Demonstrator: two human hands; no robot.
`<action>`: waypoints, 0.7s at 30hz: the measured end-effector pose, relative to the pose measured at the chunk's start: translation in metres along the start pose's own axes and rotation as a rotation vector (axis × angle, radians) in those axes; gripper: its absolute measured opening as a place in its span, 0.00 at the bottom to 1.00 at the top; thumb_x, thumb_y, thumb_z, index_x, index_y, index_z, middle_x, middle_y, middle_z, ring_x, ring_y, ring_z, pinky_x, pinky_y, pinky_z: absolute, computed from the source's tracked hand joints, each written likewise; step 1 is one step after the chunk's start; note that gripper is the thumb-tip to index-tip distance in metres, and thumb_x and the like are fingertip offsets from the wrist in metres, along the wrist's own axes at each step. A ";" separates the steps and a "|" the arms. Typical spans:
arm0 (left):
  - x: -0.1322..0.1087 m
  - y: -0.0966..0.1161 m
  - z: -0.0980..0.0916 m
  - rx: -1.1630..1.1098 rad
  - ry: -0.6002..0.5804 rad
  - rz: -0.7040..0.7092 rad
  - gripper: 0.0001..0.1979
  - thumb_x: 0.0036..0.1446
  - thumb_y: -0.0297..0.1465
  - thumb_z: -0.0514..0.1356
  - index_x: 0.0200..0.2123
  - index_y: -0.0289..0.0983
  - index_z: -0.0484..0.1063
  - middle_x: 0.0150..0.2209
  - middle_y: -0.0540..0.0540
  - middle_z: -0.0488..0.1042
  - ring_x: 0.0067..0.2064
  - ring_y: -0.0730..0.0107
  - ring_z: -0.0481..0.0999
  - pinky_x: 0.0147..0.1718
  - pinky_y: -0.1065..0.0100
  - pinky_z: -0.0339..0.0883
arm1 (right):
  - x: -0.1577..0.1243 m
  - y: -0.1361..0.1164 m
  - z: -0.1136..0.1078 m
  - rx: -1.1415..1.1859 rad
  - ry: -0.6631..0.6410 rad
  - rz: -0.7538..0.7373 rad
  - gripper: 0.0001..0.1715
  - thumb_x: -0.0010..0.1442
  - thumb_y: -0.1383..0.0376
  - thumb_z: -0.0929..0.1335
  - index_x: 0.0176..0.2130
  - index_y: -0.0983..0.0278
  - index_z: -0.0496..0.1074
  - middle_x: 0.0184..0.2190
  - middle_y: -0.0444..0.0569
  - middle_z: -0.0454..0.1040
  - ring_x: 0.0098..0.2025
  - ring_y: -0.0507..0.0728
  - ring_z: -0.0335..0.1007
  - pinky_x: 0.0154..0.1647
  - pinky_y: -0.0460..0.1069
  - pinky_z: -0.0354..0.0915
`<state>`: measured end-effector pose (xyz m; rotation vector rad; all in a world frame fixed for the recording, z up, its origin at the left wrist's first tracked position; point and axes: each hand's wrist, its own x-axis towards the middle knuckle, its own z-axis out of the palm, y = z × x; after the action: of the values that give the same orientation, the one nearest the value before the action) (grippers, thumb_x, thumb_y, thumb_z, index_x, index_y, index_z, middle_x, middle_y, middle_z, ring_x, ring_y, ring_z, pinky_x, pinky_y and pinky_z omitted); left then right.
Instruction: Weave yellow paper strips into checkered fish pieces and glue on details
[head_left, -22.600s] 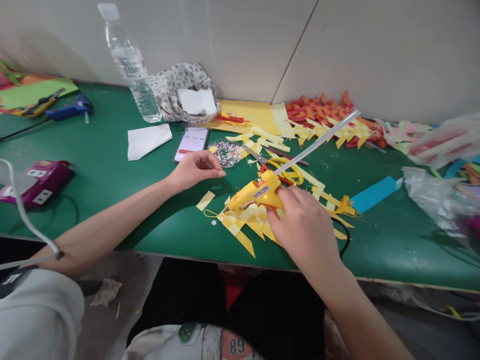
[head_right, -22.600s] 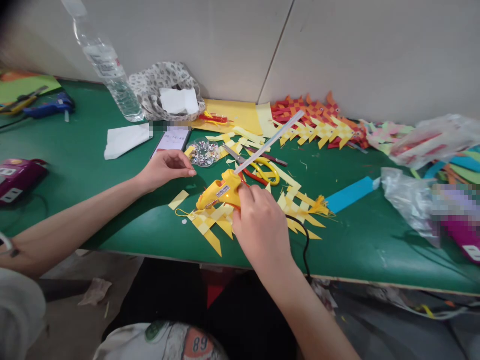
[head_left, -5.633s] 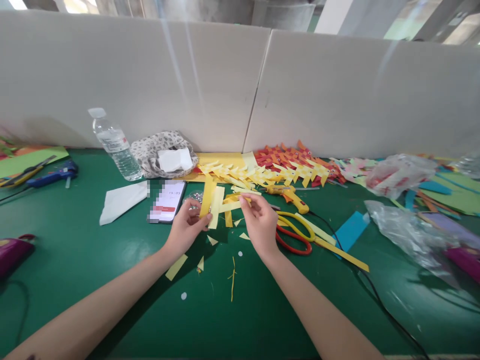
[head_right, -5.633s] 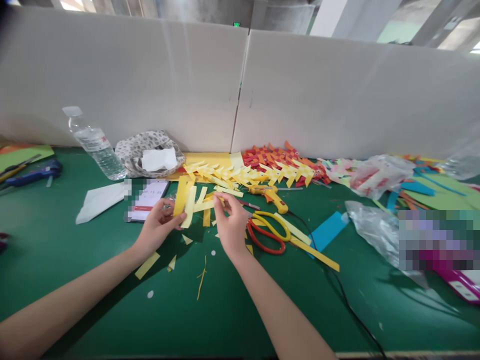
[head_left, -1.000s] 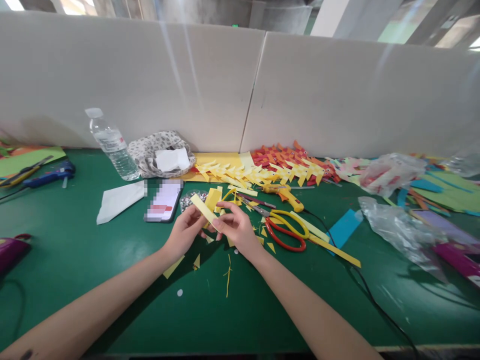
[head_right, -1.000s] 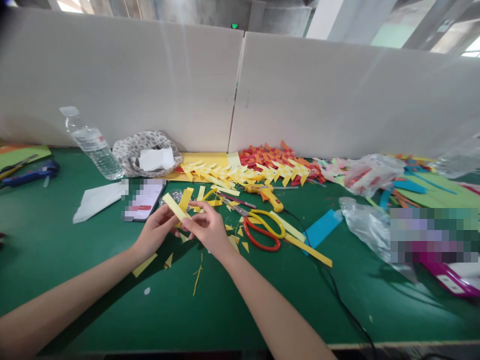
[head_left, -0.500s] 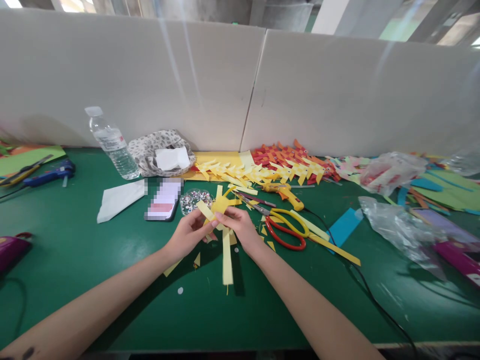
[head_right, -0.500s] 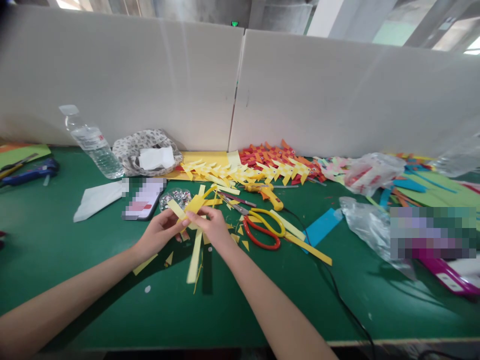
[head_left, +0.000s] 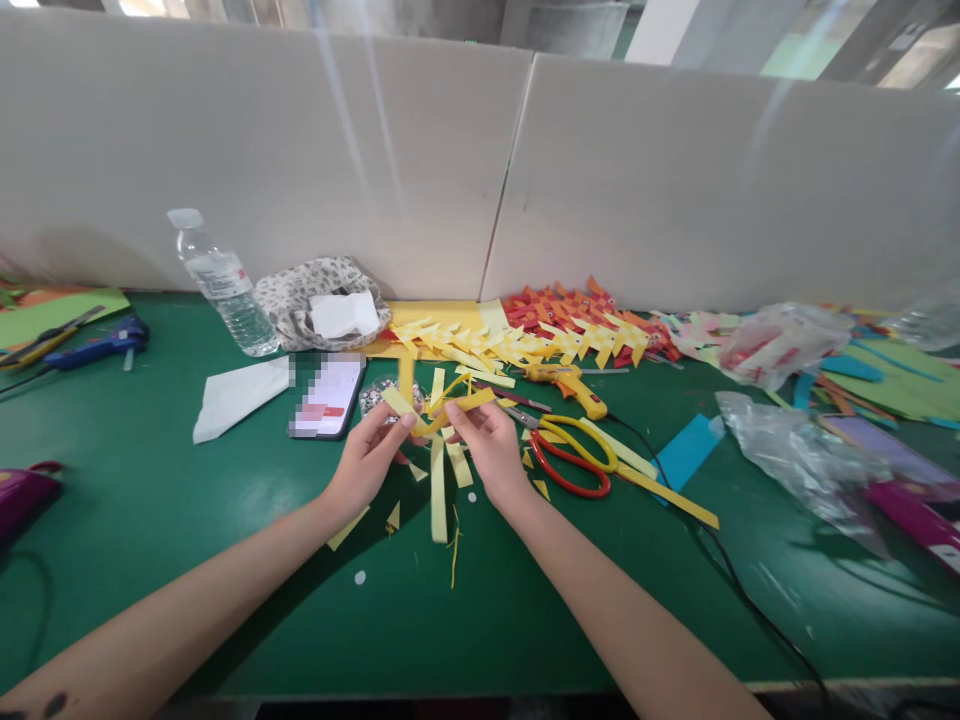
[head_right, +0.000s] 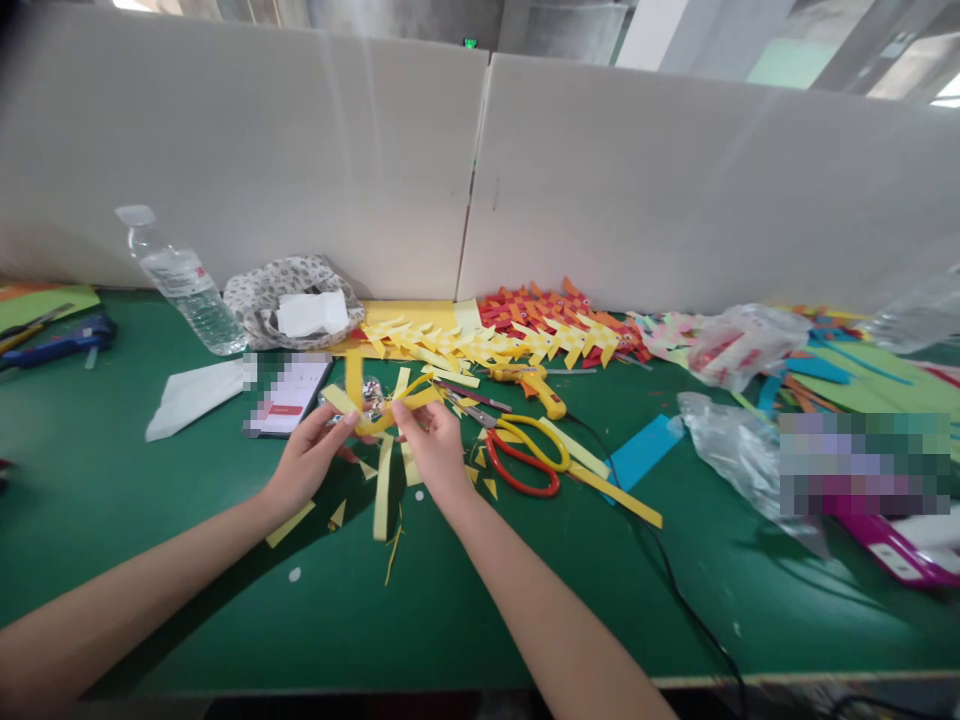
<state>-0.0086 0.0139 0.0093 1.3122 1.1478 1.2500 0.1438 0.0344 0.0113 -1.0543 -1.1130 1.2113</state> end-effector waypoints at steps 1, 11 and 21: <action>0.001 0.000 0.000 -0.005 0.032 0.006 0.18 0.54 0.45 0.58 0.41 0.38 0.70 0.42 0.45 0.73 0.34 0.68 0.77 0.22 0.74 0.67 | 0.000 0.000 0.000 0.004 0.024 -0.005 0.18 0.47 0.53 0.72 0.32 0.64 0.72 0.30 0.49 0.77 0.34 0.57 0.73 0.28 0.49 0.69; 0.001 -0.002 0.000 -0.149 -0.068 -0.059 0.16 0.54 0.42 0.59 0.39 0.37 0.69 0.36 0.47 0.73 0.27 0.72 0.74 0.25 0.70 0.70 | 0.000 0.002 0.000 -0.049 -0.083 -0.081 0.17 0.46 0.57 0.73 0.35 0.63 0.72 0.34 0.48 0.76 0.38 0.57 0.72 0.35 0.49 0.68; -0.004 0.002 0.002 -0.083 -0.157 -0.104 0.14 0.53 0.41 0.59 0.36 0.37 0.69 0.31 0.51 0.72 0.26 0.72 0.76 0.25 0.72 0.67 | -0.005 -0.005 0.002 0.080 -0.172 0.001 0.21 0.43 0.61 0.75 0.37 0.63 0.70 0.33 0.47 0.78 0.36 0.57 0.75 0.39 0.51 0.70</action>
<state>-0.0070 0.0100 0.0105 1.2500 1.0293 1.0884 0.1428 0.0286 0.0164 -0.9029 -1.1848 1.3555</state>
